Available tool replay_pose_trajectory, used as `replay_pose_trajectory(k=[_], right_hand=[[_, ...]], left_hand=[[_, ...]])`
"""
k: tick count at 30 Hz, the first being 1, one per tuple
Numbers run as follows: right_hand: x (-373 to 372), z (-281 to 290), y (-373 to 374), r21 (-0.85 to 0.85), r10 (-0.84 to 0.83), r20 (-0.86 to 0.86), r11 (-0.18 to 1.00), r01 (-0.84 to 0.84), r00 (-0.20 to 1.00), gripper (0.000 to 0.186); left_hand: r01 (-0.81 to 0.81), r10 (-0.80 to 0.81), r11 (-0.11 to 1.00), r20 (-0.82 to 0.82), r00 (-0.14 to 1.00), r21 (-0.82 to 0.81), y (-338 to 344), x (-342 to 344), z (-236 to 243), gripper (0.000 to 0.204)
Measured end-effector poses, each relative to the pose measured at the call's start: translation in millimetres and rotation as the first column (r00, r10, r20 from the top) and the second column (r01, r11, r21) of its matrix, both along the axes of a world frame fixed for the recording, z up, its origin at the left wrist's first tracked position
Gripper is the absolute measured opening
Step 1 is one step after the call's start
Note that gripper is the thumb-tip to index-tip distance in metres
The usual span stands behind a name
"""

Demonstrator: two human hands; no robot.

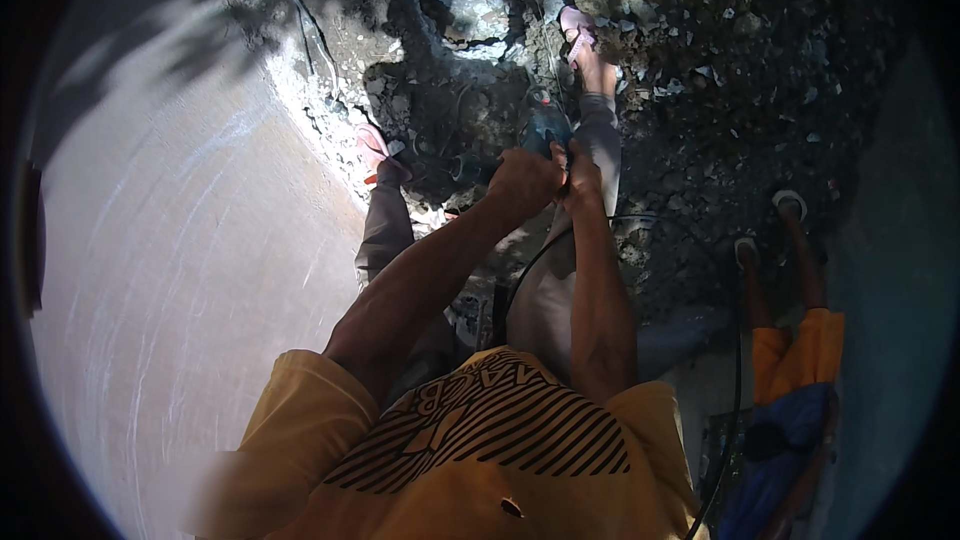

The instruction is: Drilling into a concrete floor using a rotary hammer drill.

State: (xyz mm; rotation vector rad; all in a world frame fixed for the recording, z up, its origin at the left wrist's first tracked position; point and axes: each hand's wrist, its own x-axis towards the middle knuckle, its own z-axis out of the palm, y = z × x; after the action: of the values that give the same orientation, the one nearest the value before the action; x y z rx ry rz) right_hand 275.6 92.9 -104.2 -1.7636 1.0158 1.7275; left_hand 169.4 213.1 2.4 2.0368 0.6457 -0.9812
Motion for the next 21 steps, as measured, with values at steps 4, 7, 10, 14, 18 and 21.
replay_pose_trajectory(k=[4, 7, 10, 14, 18, 21], right_hand=[[-11.7, 19.3, 32.0, -0.127, 0.032, 0.036, 0.992, -0.027, 0.999, 0.051], [-15.6, 35.0, 42.6, -0.177, 0.073, 0.041, 0.982, -0.065, 0.996, 0.055], [-14.3, 30.2, 38.6, -0.158, 0.064, 0.056, 0.986, -0.055, 0.996, 0.058], [-10.8, 24.3, 40.7, -0.163, 0.024, 0.096, 0.987, -0.008, 0.995, 0.047], [-14.5, 26.9, 48.3, -0.144, 0.019, 0.091, 0.990, -0.005, 0.996, 0.046], [-19.3, 27.1, 47.2, -0.130, 0.056, 0.097, 0.991, -0.043, 0.994, 0.048]], left_hand=[[-0.078, 0.075, 0.994, 0.044, 0.996, 0.079, -6.1, -16.2, -2.4, 0.059], [-0.102, 0.089, 0.980, 0.080, 0.993, 0.171, -16.6, -23.5, 1.3, 0.056], [-0.114, 0.103, 0.981, 0.078, 0.992, 0.159, -13.4, -21.1, 1.1, 0.054], [-0.078, 0.068, 0.985, 0.068, 0.995, 0.152, -5.9, -16.0, -5.1, 0.054], [-0.076, 0.061, 0.986, 0.101, 0.993, 0.150, -1.8, -19.8, -6.4, 0.054], [-0.088, 0.074, 0.984, 0.093, 0.993, 0.154, -5.5, -25.8, -6.3, 0.054]])
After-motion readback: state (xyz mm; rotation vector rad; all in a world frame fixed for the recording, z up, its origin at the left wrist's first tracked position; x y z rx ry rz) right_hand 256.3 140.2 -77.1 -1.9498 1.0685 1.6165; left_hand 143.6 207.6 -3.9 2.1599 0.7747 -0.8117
